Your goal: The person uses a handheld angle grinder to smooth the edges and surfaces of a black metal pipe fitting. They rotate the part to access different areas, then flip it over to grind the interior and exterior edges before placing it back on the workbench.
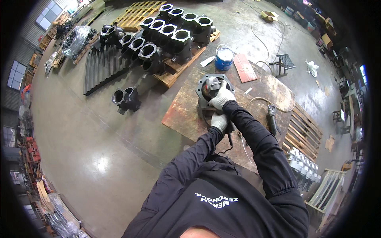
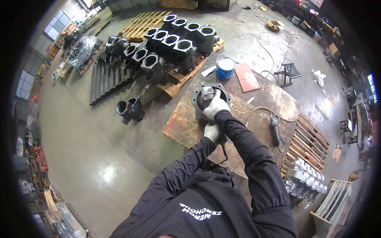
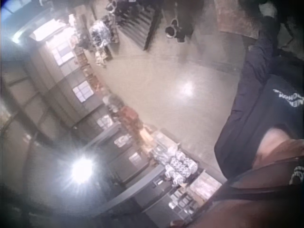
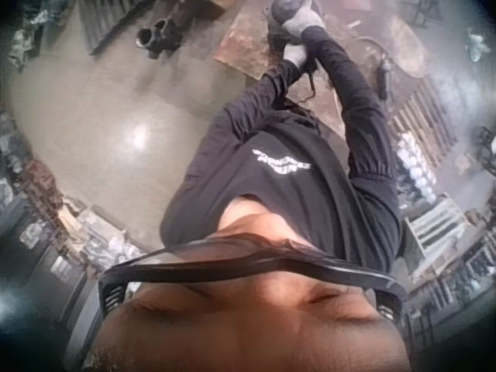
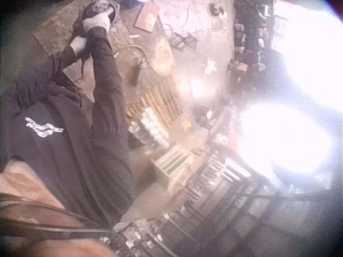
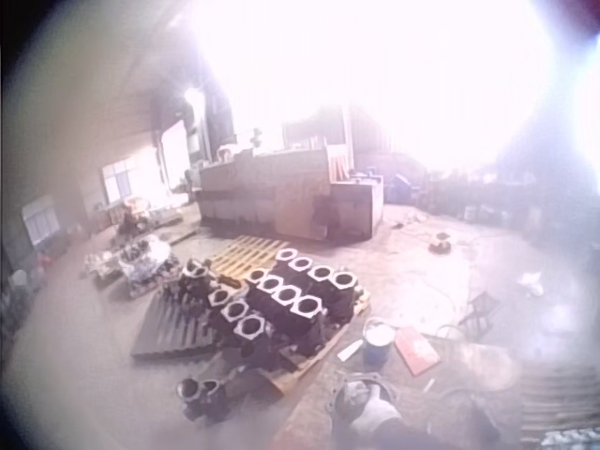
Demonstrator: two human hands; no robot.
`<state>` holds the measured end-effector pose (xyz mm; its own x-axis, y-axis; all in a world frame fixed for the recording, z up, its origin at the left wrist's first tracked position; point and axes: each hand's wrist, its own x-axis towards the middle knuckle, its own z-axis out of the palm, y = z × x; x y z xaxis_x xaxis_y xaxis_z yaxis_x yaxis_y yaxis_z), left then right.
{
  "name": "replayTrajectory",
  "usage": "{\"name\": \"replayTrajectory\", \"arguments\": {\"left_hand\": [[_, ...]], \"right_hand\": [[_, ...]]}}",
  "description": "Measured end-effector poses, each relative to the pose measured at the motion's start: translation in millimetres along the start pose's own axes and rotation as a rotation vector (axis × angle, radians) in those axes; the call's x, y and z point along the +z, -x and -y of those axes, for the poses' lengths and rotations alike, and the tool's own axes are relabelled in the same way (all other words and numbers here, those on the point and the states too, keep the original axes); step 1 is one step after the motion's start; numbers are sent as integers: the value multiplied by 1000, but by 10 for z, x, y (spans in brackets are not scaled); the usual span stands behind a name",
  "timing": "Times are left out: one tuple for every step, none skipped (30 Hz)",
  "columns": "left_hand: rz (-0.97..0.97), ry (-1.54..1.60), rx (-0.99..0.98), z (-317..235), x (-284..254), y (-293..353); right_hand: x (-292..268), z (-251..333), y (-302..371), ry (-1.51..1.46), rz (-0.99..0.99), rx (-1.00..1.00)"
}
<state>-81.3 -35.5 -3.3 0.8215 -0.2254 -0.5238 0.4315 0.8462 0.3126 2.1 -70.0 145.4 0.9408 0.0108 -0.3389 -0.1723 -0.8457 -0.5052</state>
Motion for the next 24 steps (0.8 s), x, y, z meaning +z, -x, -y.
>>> {"name": "replayTrajectory", "arguments": {"left_hand": [[8,-89,-37,-14,43,-51],[33,-115,-34,19,101,-84],[67,-116,-36,48,153,-117],[74,-140,2,117,178,-99],[46,-230,61,193,195,-85],[-4,-423,123,279,203,-77],[-57,-574,115,393,175,-29],[-57,-655,161,490,149,-14],[-53,-587,171,576,108,-12],[-34,-466,122,621,57,-32],[-2,-290,80,659,13,-36],[-23,-196,92,676,-45,-2],[-3,-148,103,650,-82,20],[-58,-194,189,609,-107,74],[-28,-294,225,524,-105,116],[-45,-311,179,413,-80,166],[-29,-363,196,270,-45,203],[-24,-507,232,148,17,248],[0,-577,218,28,89,275],[17,-548,233,-24,177,310],[31,-502,185,-83,247,306],[66,-421,168,-102,299,297],[97,-310,118,-99,318,281],[77,-398,126,-59,319,262]], "right_hand": [[-17,-20,-29,-11,-34,26],[-36,-48,-55,-33,-45,57],[-59,-96,-58,-43,-52,79],[-78,-150,-46,-51,-62,90],[-80,-196,-26,-55,-68,113],[-116,-271,8,-48,-14,140],[-106,-323,61,-43,6,133],[-120,-364,99,-36,15,129],[-79,-370,147,-28,7,115],[-65,-372,183,-15,28,117],[-32,-352,219,0,30,115],[0,-316,250,16,32,112],[26,-273,271,-2,43,75],[61,-228,304,-25,49,39],[93,-154,287,-27,37,34],[107,-97,282,-14,-1,15],[111,-49,258,-31,-19,25],[101,-16,230,-50,-41,46],[87,2,207,-34,-65,48],[65,1,177,-48,-77,55],[39,-17,153,-63,-93,62],[18,-46,136,-79,-117,59],[1,-86,127,-138,-138,60],[3,-120,118,-136,-169,59]]}}
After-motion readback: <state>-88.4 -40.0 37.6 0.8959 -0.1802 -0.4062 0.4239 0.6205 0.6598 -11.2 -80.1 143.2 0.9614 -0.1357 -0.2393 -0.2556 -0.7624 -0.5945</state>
